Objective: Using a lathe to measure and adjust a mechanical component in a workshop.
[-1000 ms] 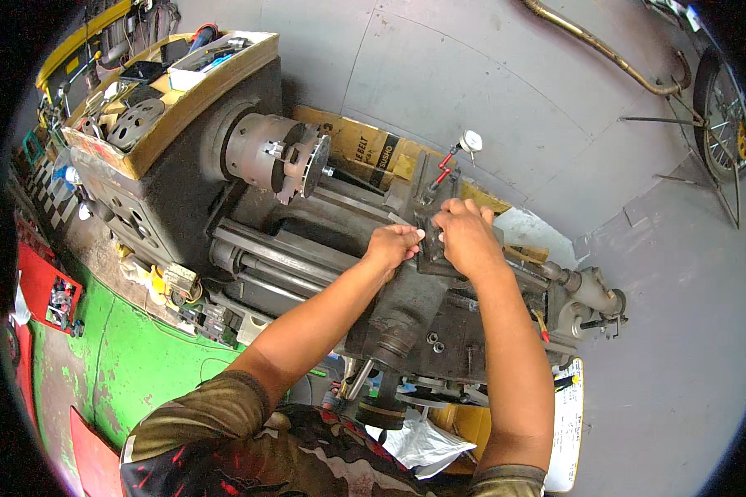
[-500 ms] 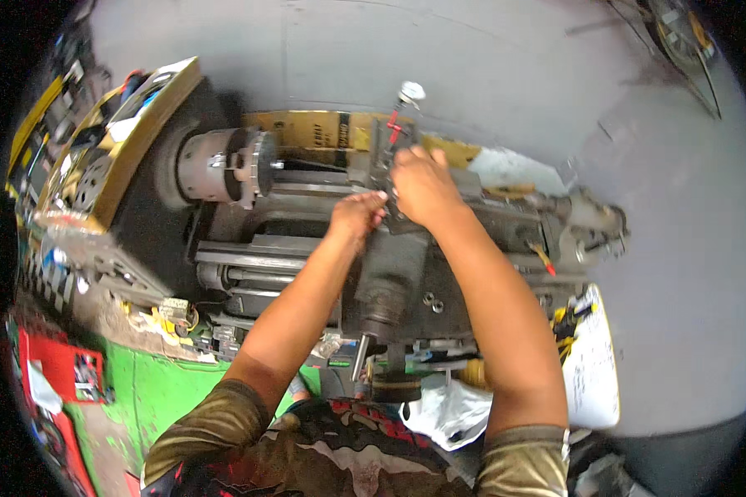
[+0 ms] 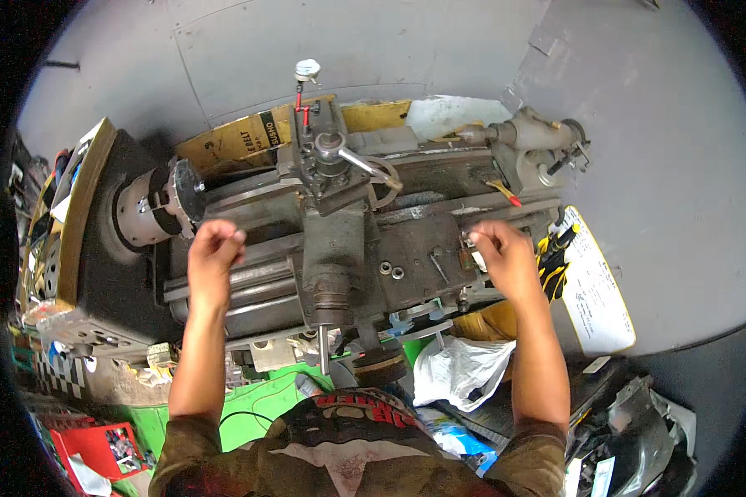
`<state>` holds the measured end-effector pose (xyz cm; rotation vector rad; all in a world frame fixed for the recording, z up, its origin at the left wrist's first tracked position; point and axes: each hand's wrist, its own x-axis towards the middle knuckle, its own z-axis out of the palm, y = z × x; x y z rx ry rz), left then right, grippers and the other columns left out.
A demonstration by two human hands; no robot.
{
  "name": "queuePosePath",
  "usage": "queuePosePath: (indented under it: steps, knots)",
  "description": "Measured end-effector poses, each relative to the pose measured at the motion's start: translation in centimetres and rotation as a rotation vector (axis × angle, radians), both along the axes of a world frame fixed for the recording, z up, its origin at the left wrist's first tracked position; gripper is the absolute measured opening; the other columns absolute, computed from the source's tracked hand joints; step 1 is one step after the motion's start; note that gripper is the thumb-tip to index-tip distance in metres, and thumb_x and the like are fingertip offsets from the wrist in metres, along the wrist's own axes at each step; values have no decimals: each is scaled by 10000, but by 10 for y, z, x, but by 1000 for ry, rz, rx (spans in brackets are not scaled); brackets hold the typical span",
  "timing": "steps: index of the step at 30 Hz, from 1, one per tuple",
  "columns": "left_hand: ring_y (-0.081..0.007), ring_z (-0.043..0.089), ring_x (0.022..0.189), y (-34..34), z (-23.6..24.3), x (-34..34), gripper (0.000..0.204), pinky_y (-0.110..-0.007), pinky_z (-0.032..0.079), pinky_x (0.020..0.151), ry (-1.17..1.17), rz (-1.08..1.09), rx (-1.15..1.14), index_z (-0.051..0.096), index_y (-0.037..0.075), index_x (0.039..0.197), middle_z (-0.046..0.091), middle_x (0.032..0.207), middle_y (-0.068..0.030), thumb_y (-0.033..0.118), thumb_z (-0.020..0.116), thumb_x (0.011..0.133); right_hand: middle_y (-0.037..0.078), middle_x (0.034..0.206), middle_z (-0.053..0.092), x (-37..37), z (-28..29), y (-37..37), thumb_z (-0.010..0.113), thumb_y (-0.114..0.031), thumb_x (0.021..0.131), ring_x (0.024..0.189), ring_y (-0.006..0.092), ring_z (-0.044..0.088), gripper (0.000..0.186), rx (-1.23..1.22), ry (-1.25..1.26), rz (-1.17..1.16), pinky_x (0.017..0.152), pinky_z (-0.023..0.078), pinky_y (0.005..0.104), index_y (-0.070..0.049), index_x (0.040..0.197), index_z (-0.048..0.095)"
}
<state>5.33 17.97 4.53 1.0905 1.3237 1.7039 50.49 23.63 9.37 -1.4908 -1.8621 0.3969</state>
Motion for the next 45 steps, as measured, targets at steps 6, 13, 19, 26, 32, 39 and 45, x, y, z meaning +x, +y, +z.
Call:
queuePosePath:
  steps: [6,13,19,26,32,39,45]
  knots:
    - [-86,589,721,-52,10,-7,123,-240,477,649,69,76,-172,685,27,1092,656,889,5,120,699,1014,-23,679,559,50,-101,-57,704,-225,1027,649,68,481,275,-256,257,-167,596,424,286,6,879,699]
    - [-36,461,538,-59,15,29,217,-199,345,474,135,-129,-99,677,34,1137,650,824,2,239,639,1077,-13,961,708,24,-133,-113,725,-70,996,863,61,591,128,-293,730,-104,788,490,238,-8,1107,741]
    - [-35,447,520,-50,12,61,226,-202,322,467,257,-204,-11,678,42,971,555,655,22,241,644,1070,-45,903,659,28,-127,-158,745,-59,979,835,52,580,86,-206,917,-132,759,484,239,-36,1036,686]
    - [-55,448,615,-31,19,87,307,-218,349,542,242,-395,32,626,24,986,509,709,2,293,555,1115,-23,848,683,52,-147,-262,735,-129,993,776,63,578,132,-224,842,-486,696,487,262,-3,1028,723]
    - [-59,465,649,-18,14,98,262,-222,369,563,333,-463,131,623,-5,1212,550,820,-7,219,622,1078,229,919,752,109,-142,-373,758,-313,962,817,363,752,304,-120,120,-1120,721,566,421,-12,995,782]
    - [-63,478,654,-10,13,100,242,-223,379,571,259,-522,132,638,-2,1197,573,868,-11,202,642,1066,230,943,762,228,-147,-457,729,-218,885,875,394,750,237,-113,-213,-1470,801,586,456,-37,1025,791]
    - [-57,453,647,-12,14,95,295,-231,374,583,296,-446,164,648,0,1189,534,764,9,270,643,1071,207,1240,695,279,-180,-400,731,-329,877,1237,404,615,294,-456,-476,-1501,1004,533,523,-83,1019,807]
